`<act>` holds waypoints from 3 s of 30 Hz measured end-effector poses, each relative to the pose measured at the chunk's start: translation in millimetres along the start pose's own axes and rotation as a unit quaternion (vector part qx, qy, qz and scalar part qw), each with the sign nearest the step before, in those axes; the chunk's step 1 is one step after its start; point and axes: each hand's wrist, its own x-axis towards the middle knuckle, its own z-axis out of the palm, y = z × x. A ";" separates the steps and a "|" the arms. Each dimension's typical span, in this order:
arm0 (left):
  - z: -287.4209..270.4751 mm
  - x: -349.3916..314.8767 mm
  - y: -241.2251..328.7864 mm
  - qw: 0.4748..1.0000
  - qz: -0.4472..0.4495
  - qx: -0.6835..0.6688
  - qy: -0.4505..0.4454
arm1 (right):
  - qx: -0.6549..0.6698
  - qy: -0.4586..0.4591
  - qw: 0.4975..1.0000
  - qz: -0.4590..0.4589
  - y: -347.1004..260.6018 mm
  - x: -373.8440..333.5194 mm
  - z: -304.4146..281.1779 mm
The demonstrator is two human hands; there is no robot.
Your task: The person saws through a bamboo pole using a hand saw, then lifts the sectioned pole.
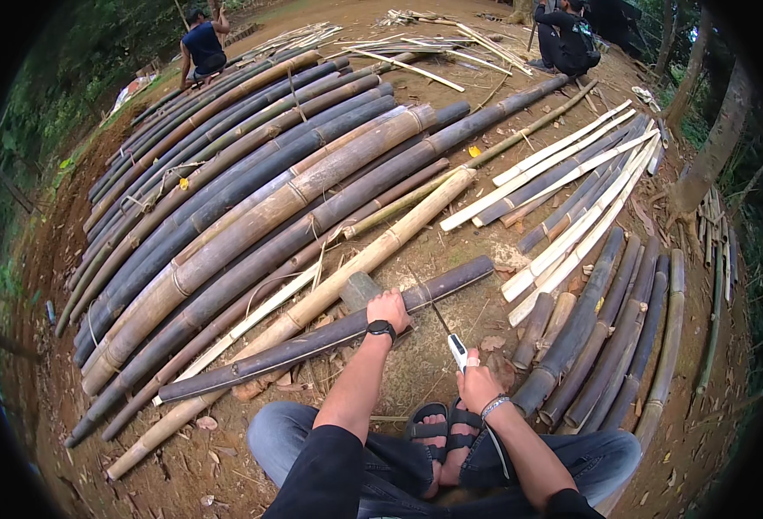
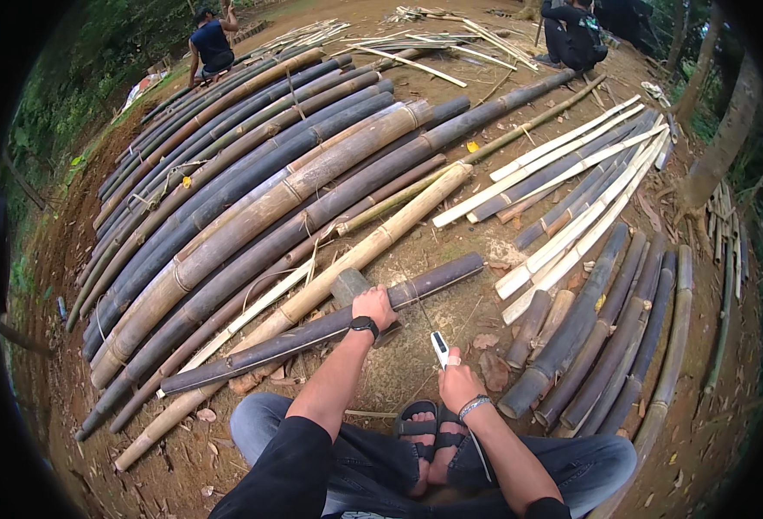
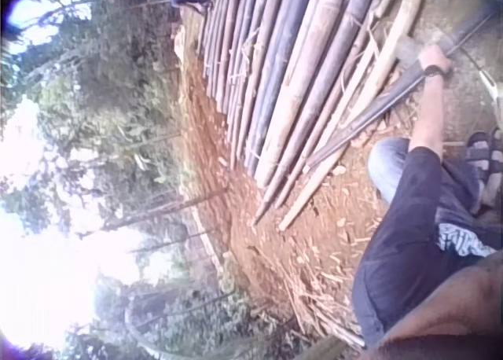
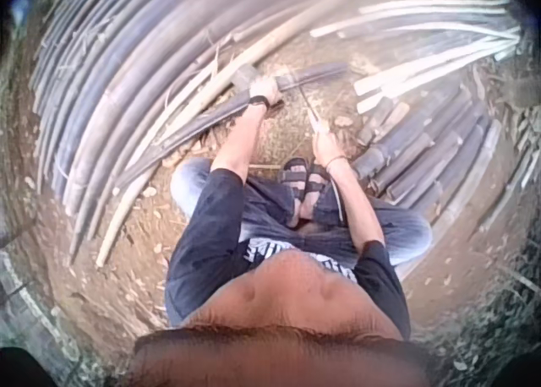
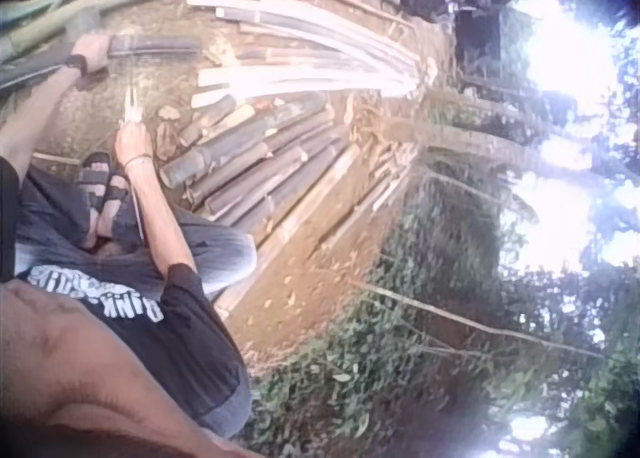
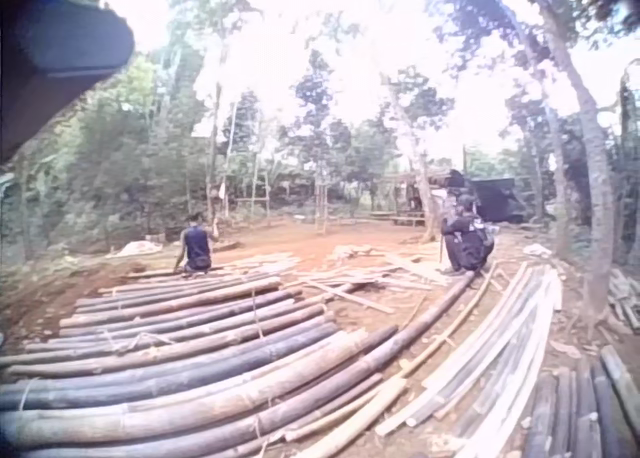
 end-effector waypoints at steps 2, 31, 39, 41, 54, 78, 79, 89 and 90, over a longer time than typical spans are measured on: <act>2.8 10.8 -7.7 0.999 -0.012 -0.022 -0.023 | -0.014 -0.012 1.000 -0.014 -1.9 -4.4 -0.5; 6.9 11.2 -14.1 0.999 0.008 -0.048 0.016 | -0.006 -0.093 0.995 0.022 -7.6 -19.9 -25.5; -3.2 8.4 -3.2 0.998 0.016 -0.052 0.015 | -0.007 -0.038 0.999 -0.006 8.7 6.3 -1.2; 4.9 5.3 -16.2 0.999 0.002 -0.048 0.009 | -0.011 -0.065 0.998 0.006 -4.6 -47.2 -23.4; 16.0 6.7 2.6 0.998 0.027 -0.042 0.031 | -0.004 -0.061 0.998 0.014 9.9 -4.8 -7.9; 13.8 6.4 -14.4 0.997 0.026 -0.045 0.063 | 0.008 -0.069 0.998 -0.008 -1.7 -38.0 -26.3; 19.7 4.7 -11.2 0.995 0.030 -0.044 0.082 | 0.011 -0.055 0.998 -0.012 -1.0 -31.9 -26.6; 29.2 -1.0 -0.4 0.995 0.036 -0.050 0.080 | -0.006 -0.063 0.998 -0.004 13.2 -4.8 -9.6; 27.7 -1.0 4.6 0.995 0.040 -0.052 0.072 | 0.034 -0.103 0.993 0.052 -9.3 23.4 -25.7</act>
